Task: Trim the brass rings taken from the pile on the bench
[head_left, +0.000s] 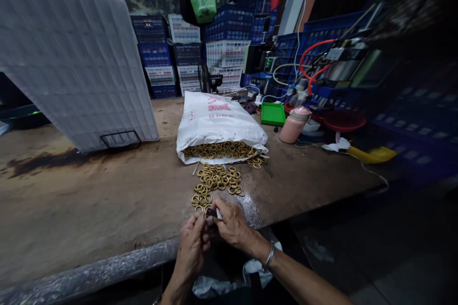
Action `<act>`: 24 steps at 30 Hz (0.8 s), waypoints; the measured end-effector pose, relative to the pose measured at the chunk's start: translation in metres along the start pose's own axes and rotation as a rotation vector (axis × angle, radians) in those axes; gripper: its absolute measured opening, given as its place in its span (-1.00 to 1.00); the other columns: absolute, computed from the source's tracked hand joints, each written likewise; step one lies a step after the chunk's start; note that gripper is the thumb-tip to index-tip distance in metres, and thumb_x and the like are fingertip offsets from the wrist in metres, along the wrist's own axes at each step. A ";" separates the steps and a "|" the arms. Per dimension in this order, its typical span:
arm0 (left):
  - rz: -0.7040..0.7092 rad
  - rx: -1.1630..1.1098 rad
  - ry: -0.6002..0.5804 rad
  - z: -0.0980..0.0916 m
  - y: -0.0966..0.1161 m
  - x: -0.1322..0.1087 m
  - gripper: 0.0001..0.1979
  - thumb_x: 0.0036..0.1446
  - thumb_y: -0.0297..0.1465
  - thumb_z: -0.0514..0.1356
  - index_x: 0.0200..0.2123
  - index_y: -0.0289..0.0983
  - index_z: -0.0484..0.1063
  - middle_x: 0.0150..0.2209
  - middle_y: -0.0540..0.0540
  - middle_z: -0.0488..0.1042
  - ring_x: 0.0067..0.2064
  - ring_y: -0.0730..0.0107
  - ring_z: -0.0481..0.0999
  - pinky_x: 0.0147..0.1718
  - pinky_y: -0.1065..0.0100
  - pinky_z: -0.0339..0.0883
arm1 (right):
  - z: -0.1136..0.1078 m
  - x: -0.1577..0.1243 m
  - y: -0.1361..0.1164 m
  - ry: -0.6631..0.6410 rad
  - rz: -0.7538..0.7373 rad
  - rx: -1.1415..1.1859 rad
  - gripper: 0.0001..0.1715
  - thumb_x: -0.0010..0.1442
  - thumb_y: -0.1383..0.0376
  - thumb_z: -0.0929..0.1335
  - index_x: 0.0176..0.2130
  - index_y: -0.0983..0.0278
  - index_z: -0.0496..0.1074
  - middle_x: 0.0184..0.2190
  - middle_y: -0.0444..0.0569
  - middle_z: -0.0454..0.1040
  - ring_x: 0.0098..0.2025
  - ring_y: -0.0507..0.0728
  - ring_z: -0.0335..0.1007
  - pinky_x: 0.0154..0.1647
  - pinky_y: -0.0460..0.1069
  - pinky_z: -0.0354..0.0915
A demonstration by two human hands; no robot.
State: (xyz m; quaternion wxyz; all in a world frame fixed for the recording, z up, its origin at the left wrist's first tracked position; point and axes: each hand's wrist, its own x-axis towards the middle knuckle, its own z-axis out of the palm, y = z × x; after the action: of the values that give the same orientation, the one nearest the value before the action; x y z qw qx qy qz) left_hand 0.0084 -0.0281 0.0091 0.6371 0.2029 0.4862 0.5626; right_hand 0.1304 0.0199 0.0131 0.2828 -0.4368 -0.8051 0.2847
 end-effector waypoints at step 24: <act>-0.033 0.113 -0.111 0.001 -0.002 -0.012 -0.67 -0.10 -0.12 0.19 -0.46 -0.25 0.22 -0.65 0.16 0.22 -0.72 0.71 0.06 -0.74 0.60 -0.12 | -0.015 0.005 -0.018 -0.062 0.128 0.124 -0.91 0.08 0.35 0.20 -0.41 0.26 0.27 -0.61 -0.21 0.23 -0.55 -0.04 0.12 -0.53 -0.15 -0.01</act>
State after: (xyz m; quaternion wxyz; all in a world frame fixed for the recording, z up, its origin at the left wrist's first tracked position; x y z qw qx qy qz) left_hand 0.0119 -0.0392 0.0127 0.6599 0.2614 0.4844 0.5115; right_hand 0.1288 0.0188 0.0367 0.2654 -0.4601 -0.7647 0.3648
